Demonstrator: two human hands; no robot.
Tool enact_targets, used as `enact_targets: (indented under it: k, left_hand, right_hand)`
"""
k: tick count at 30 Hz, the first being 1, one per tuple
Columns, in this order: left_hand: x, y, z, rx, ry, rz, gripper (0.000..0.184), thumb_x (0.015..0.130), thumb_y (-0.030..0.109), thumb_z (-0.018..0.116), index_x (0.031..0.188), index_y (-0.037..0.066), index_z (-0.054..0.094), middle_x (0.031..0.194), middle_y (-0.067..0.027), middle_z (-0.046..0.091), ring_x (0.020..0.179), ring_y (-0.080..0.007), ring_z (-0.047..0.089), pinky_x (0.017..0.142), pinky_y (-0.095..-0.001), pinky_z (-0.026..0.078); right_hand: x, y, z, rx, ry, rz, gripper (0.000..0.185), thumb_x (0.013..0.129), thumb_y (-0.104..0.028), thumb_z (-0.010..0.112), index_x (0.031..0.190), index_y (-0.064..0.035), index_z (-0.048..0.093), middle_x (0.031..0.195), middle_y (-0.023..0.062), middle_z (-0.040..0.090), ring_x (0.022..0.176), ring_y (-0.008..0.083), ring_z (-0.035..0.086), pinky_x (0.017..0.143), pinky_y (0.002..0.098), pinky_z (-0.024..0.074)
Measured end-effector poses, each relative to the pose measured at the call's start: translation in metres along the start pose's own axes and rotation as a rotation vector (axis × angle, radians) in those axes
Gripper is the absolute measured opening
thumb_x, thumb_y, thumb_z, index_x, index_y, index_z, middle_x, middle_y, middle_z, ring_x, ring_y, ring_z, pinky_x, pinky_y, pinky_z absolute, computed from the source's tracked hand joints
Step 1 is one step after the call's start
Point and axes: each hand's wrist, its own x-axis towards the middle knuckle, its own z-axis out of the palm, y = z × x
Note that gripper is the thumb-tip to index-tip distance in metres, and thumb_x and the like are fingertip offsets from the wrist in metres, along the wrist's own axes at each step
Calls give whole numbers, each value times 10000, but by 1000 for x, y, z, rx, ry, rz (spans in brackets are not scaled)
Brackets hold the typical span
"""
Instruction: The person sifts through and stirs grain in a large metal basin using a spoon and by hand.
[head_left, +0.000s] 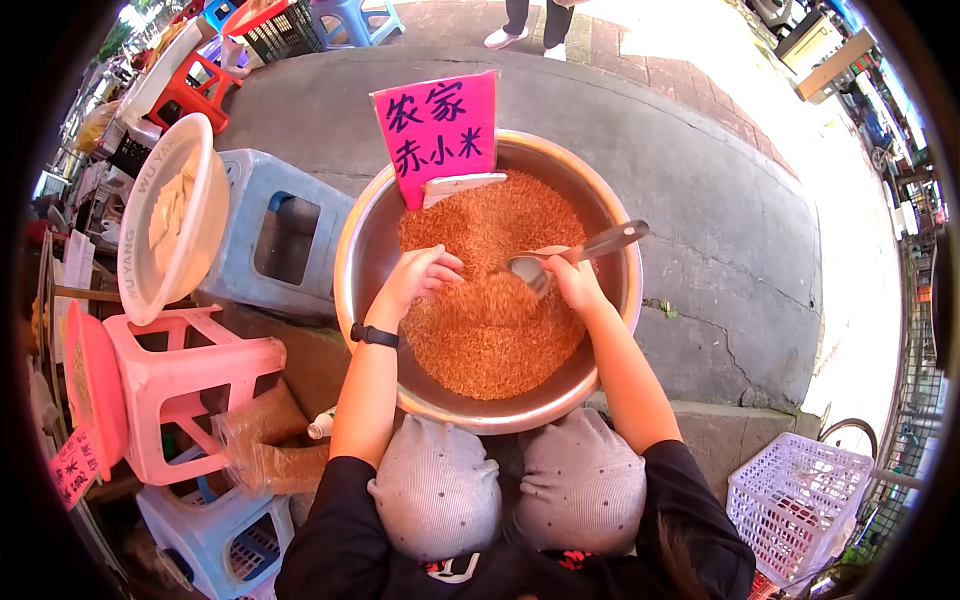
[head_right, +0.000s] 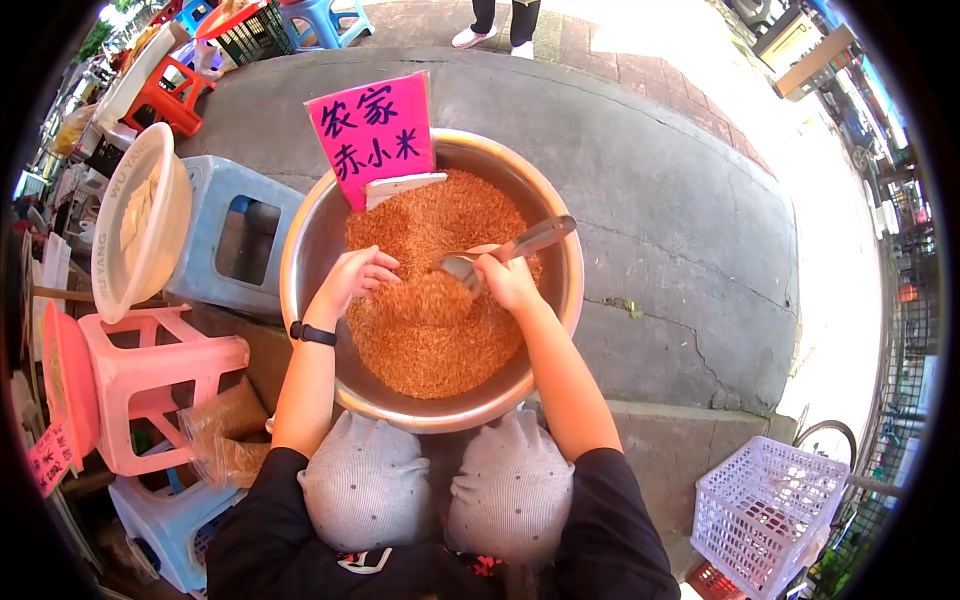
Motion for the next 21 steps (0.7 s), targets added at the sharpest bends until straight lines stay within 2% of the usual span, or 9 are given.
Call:
enact_targets:
  k: [2,4,6,8,9,10,13,17,21]
  left_hand:
    - [2,-5,2,107,238,61,343,831,319,463,877,10,604,844,-93,639,768,-226,593,660,-322,434]
    - [10,-19,-2,505,444,213,338,821,311,458,877,3,585,863,-127,630,807,-291,585,693,-363,442]
    - [9,-26,-3,831,601,269,347,795,306,456,869,-17,557,883,-189,599,873,-368,556,763,-432,435]
    - [10,-36,-2,979,681,164,359,792,322,454,843,-20,551,883,-187,588,902,-351,552,781,-427,431]
    - [9,-35,0,1052,721,109,366,790,329,454,830,-22,548,882,-187,583,917,-342,550,791,-425,428]
    - [7,-34,2,1002,702,79,420,784,356,440,831,-38,578,886,-237,582,912,-356,552,795,-426,426]
    - [6,-24,2,985,478,-72,468,783,359,420,880,-65,590,896,-281,577,899,-393,553,797,-436,426]
    - [6,-26,-1,888,467,-11,517,779,362,414,849,-123,578,879,-320,559,896,-420,545,802,-433,420]
    - [12,-33,-4,788,496,44,508,772,351,444,824,-137,573,839,-323,564,872,-417,556,769,-431,422]
  right_hand:
    - [0,12,0,-291,191,-207,208,754,-125,485,869,-46,641,863,120,627,750,273,593,691,339,458]
    - [4,22,3,-509,368,-449,190,734,-113,512,875,-62,630,844,112,628,725,260,601,653,347,472]
    - [3,15,3,-645,438,-448,201,730,-112,517,900,-75,619,825,103,624,730,267,602,649,364,475]
    - [4,13,3,-710,544,-490,238,727,-115,532,958,-103,589,798,91,616,731,284,600,639,401,474]
    - [4,15,3,-791,557,-421,235,730,-122,533,958,-102,586,801,92,617,725,286,601,633,399,475]
    - [4,15,3,-872,568,-351,233,732,-129,534,958,-101,582,805,94,618,719,288,603,626,397,477]
    - [1,6,7,-975,538,-78,205,746,-156,523,934,-85,565,787,122,619,712,302,607,616,406,478]
    - [1,-11,11,-993,475,186,160,771,-179,477,840,-53,547,729,177,613,703,331,609,627,436,474]
    - [4,8,9,-854,441,176,173,774,-157,428,771,-15,528,732,247,597,722,399,589,696,477,459]
